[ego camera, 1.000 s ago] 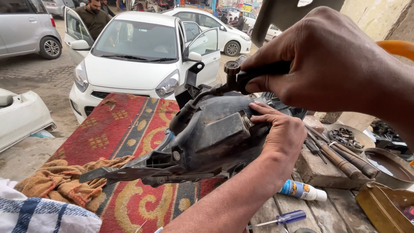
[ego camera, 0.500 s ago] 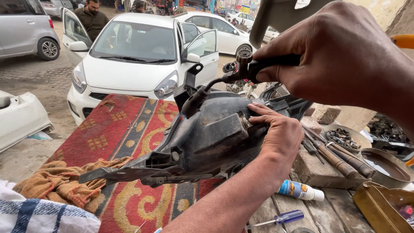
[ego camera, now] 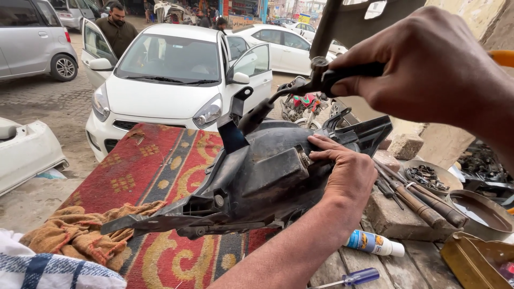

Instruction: Heating the sealant on a car headlight assembly using a torch to prepare it for disassembly.

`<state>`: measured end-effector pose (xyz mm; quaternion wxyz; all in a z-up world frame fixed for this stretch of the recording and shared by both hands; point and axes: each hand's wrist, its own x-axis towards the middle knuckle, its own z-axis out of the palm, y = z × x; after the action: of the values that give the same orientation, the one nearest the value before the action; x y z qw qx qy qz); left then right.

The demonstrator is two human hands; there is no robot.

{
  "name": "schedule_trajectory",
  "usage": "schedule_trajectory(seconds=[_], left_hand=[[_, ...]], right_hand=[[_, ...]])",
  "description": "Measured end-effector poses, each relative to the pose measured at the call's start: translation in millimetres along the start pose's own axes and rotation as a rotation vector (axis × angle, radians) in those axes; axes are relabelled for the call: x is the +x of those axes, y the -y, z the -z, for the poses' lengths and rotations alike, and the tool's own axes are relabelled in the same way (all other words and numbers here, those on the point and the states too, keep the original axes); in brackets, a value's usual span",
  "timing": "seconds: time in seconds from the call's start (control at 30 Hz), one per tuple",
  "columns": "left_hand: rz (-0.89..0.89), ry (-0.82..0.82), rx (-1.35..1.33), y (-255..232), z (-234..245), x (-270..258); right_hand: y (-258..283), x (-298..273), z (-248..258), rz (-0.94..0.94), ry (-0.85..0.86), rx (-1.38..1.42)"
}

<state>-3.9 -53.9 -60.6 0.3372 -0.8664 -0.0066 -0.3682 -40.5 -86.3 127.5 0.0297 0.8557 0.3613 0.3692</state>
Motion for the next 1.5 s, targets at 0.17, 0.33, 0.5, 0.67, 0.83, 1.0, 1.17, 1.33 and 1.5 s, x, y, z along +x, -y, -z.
schedule_trajectory(seconds=[0.17, 0.33, 0.5, 0.67, 0.83, 1.0, 1.17, 1.33, 1.5], left_hand=[[-0.046, 0.004, -0.002, 3, 0, 0], [-0.063, 0.008, -0.01, 7, 2, -2], [-0.038, 0.025, -0.039, 1, -1, 1], [-0.04, 0.029, -0.043, 3, -2, 0], [-0.05, 0.017, -0.029, 3, -5, 1], [-0.05, 0.026, -0.011, 7, -3, -1], [-0.061, 0.001, -0.002, 6, -6, -1], [-0.026, -0.003, 0.0, 4, -10, 0], [-0.125, 0.017, 0.031, 15, -5, -2]], right_hand=[[-16, 1, -5, -0.057, 0.002, 0.061], [-20, 4, -11, -0.151, 0.067, 0.059], [-31, 7, -24, -0.195, 0.019, 0.062], [-46, 9, -33, -0.204, 0.029, 0.047], [-57, 8, -37, -0.283, 0.067, 0.043], [-67, 6, -41, -0.33, 0.141, 0.006], [-76, 4, -41, -0.362, 0.178, -0.024], [-88, -2, -39, -0.436, 0.21, -0.042], [-110, -15, -47, -0.413, 0.248, -0.044]])
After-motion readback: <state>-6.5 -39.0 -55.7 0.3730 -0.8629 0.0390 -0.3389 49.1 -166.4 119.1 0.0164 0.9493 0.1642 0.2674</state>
